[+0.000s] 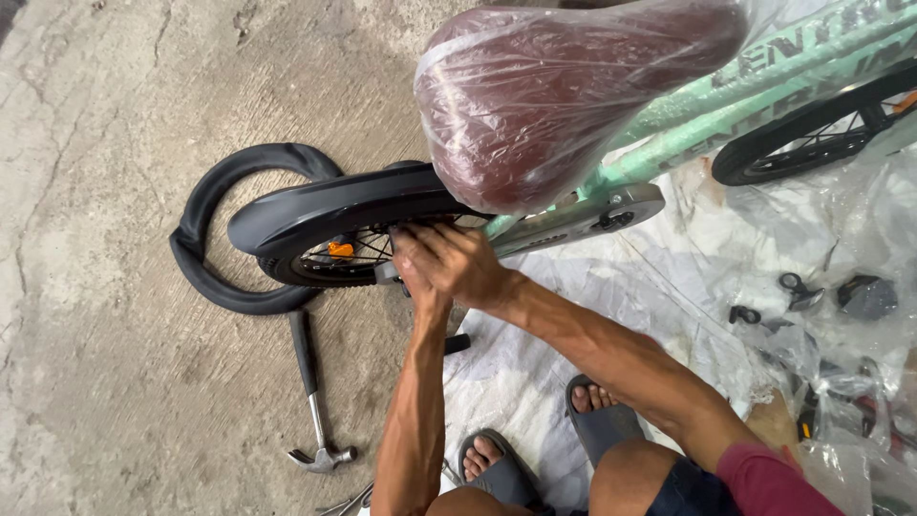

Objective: The person assembles a bicycle by securing the front wheel, attaching the rear fender, and fastening a reflector to the frame. They use zip ties and scissors to secure components and remove excess material.

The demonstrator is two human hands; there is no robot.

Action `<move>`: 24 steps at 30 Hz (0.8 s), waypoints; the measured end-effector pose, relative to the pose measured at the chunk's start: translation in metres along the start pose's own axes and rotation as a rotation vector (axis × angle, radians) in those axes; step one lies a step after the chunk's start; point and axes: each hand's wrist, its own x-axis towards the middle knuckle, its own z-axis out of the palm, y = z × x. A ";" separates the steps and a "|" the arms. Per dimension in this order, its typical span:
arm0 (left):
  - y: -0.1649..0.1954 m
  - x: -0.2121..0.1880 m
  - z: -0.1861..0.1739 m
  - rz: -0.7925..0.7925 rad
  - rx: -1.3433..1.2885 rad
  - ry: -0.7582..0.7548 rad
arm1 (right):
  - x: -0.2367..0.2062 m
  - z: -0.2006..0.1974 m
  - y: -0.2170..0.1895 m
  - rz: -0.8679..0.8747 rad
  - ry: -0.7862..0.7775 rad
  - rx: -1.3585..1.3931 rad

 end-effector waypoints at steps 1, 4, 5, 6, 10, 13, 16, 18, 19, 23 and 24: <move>0.003 -0.003 -0.002 -0.063 -0.051 -0.062 | 0.003 0.006 -0.002 0.016 0.040 0.036; 0.007 -0.010 -0.018 -0.134 -0.345 -0.043 | 0.010 0.019 -0.013 0.062 -0.008 0.060; 0.005 -0.008 -0.025 -0.118 -0.362 -0.127 | 0.014 0.023 -0.017 0.129 -0.055 0.105; 0.001 -0.004 -0.033 -0.103 -0.382 -0.210 | 0.019 0.025 -0.022 0.192 -0.107 0.148; -0.010 0.009 -0.032 0.397 0.685 -0.274 | 0.035 0.017 -0.031 0.325 -0.738 0.092; -0.006 0.004 -0.024 -0.354 -1.080 -0.132 | 0.032 -0.001 -0.030 0.004 -0.236 -0.265; 0.005 0.004 -0.019 -0.227 -0.848 -0.141 | 0.016 -0.016 -0.022 -0.002 -0.072 -0.263; 0.015 0.008 -0.016 -0.145 -0.697 -0.140 | 0.004 -0.023 -0.008 0.023 -0.036 -0.223; 0.019 0.009 -0.015 -0.109 -0.619 -0.136 | -0.002 -0.026 -0.003 0.037 -0.020 -0.199; 0.025 0.017 -0.018 0.016 -0.134 -0.170 | -0.013 -0.030 0.010 0.199 -0.082 -0.078; 0.023 0.019 -0.023 -0.026 -0.257 -0.222 | -0.012 -0.030 0.010 0.249 -0.081 -0.051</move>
